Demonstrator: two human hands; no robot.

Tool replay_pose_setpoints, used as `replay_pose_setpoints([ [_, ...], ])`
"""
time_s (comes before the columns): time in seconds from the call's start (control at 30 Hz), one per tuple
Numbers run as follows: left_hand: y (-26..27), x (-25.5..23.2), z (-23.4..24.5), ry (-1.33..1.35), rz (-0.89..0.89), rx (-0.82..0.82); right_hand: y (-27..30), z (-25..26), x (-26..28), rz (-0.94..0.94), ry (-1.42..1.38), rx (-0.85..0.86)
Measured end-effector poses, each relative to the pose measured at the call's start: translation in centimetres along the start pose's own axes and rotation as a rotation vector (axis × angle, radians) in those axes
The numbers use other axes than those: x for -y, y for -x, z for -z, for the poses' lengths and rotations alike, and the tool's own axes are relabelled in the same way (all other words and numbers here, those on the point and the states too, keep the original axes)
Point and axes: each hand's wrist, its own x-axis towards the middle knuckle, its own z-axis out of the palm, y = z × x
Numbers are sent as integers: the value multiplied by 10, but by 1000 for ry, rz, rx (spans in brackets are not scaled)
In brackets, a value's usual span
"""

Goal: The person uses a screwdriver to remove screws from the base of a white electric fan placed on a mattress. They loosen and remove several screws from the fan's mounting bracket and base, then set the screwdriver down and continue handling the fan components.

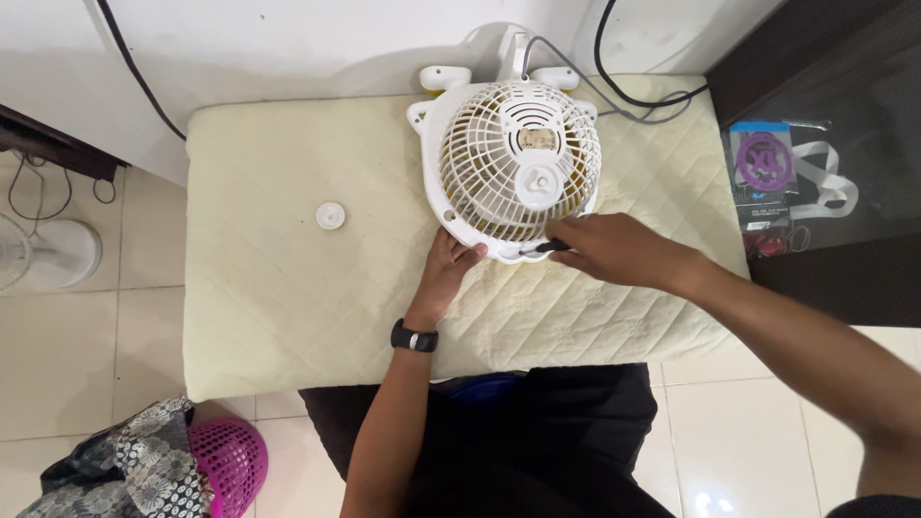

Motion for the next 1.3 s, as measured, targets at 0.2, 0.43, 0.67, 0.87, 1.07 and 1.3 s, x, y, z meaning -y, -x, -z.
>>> replay_pose_setpoints([
  [0.2, -3, -5, -4, -37, 31, -29, 57, 31, -19, -502, -189, -60],
  [0.43, -1, -7, 0, -41, 35, -38, 78, 9, -42, -585, -286, -558],
  [0.67, -1, -9, 1, -46, 62, -32, 56, -7, -40, -628, -326, -516],
  [0.87, 1, -13, -7, -57, 41, -39, 45, 2, -39, -498, -213, -414],
  [1.07, 4, -19, -14, -70, 0, -35, 39, 11, -48, -362, -42, -226],
  [1.3, 4, -20, -16, -59, 15, -49, 27, 24, -68, -350, -12, 67],
])
